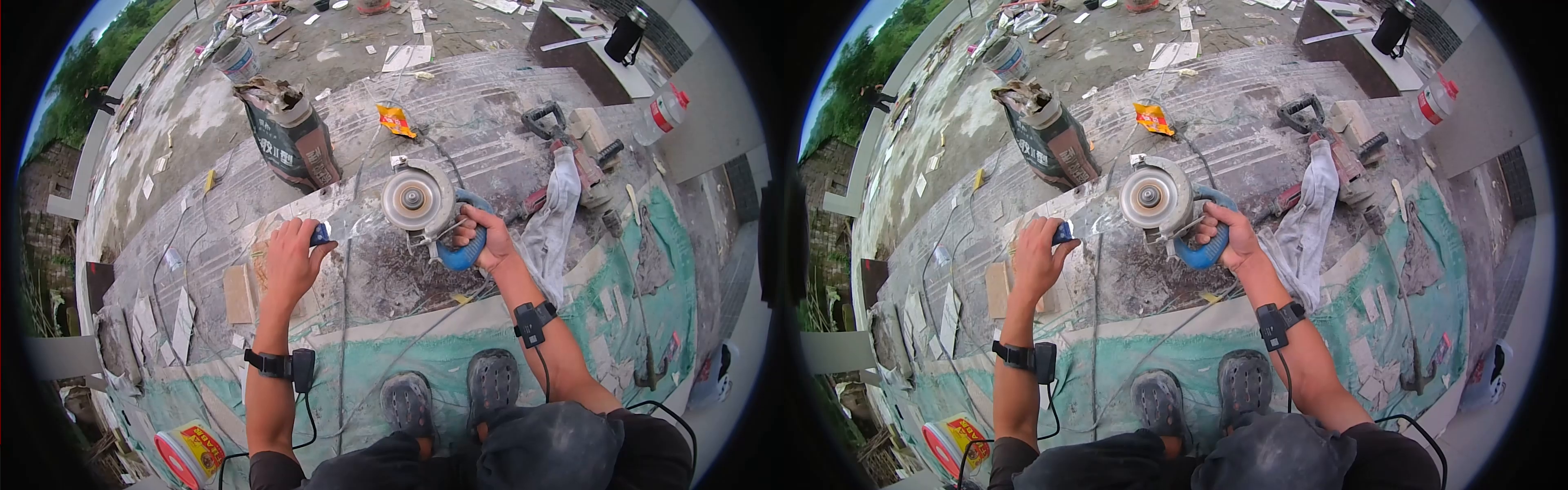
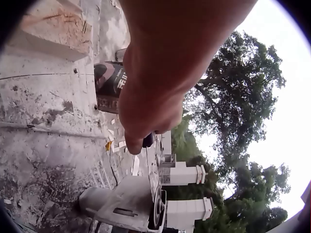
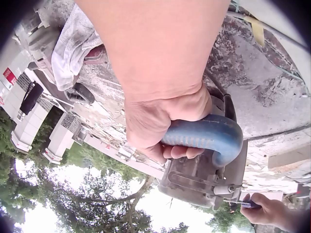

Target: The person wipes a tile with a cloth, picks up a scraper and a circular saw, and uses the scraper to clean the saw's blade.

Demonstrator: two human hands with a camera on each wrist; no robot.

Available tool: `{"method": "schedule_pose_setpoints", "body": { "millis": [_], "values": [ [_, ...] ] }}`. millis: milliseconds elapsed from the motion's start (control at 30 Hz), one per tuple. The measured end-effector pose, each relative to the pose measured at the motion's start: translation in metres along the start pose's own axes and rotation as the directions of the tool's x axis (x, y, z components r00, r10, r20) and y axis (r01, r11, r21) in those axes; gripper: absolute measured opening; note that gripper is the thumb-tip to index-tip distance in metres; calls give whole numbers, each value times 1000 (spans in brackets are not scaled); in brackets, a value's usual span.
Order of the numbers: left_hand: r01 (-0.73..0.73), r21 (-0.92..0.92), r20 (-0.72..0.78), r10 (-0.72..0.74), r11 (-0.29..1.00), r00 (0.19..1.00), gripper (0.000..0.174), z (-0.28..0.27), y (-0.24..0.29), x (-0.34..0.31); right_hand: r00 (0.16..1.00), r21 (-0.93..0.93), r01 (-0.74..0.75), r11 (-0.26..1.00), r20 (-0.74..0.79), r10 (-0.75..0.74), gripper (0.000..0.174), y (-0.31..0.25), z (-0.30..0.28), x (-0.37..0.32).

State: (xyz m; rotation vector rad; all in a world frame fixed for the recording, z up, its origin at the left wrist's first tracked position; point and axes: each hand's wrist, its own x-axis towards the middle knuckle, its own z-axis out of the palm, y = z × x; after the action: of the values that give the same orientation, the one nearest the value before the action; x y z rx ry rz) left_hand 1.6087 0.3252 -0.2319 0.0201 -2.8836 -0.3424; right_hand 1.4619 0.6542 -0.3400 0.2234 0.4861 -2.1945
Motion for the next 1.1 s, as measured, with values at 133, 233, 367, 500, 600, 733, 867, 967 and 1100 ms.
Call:
{"method": "schedule_pose_setpoints", "body": {
  "millis": [133, 233, 367, 500, 600, 733, 867, 967, 1100],
  "values": [
    [-22, -30, 4, 22, 999, 1000, 37, -4, -3, 6, 1000, -3, 2, 1000, 13, -2, 13, -1, -2, 1],
    [-32, -42, 20, 32, 999, 999, 36, -8, -3, 10, 1000, 5, 6, 1000, 12, -6, 12, 0, -1, 0],
    [-49, -62, 53, 52, 997, 997, 36, -13, -7, 13, 1000, 2, 3, 1000, -14, -3, 10, 0, 2, -1],
    [-53, -69, 56, 57, 996, 997, 35, -15, -7, 17, 999, -5, 9, 1000, -34, -9, 9, 0, 3, -1],
    [-60, -63, 50, 63, 996, 997, 35, -14, -8, 20, 999, -6, 7, 1000, -32, -7, 8, 1, -1, 0],
    [-63, -60, 52, 66, 996, 996, 35, -11, -10, 23, 999, 7, -4, 1000, -35, 5, 8, 0, -1, 0],
    [-79, -62, 38, 82, 995, 996, 35, -8, -11, 22, 999, 9, 2, 1000, -47, -2, 7, 0, 2, -1],
    [-94, -63, 38, 96, 994, 995, 35, -8, -10, 21, 1000, 9, 6, 1000, -24, -6, 7, 0, 2, 0],
    [-107, -94, 26, 110, 990, 994, 35, -6, -11, 20, 1000, 10, 0, 1000, -15, 0, 7, 0, 2, 0]
  ]
}}
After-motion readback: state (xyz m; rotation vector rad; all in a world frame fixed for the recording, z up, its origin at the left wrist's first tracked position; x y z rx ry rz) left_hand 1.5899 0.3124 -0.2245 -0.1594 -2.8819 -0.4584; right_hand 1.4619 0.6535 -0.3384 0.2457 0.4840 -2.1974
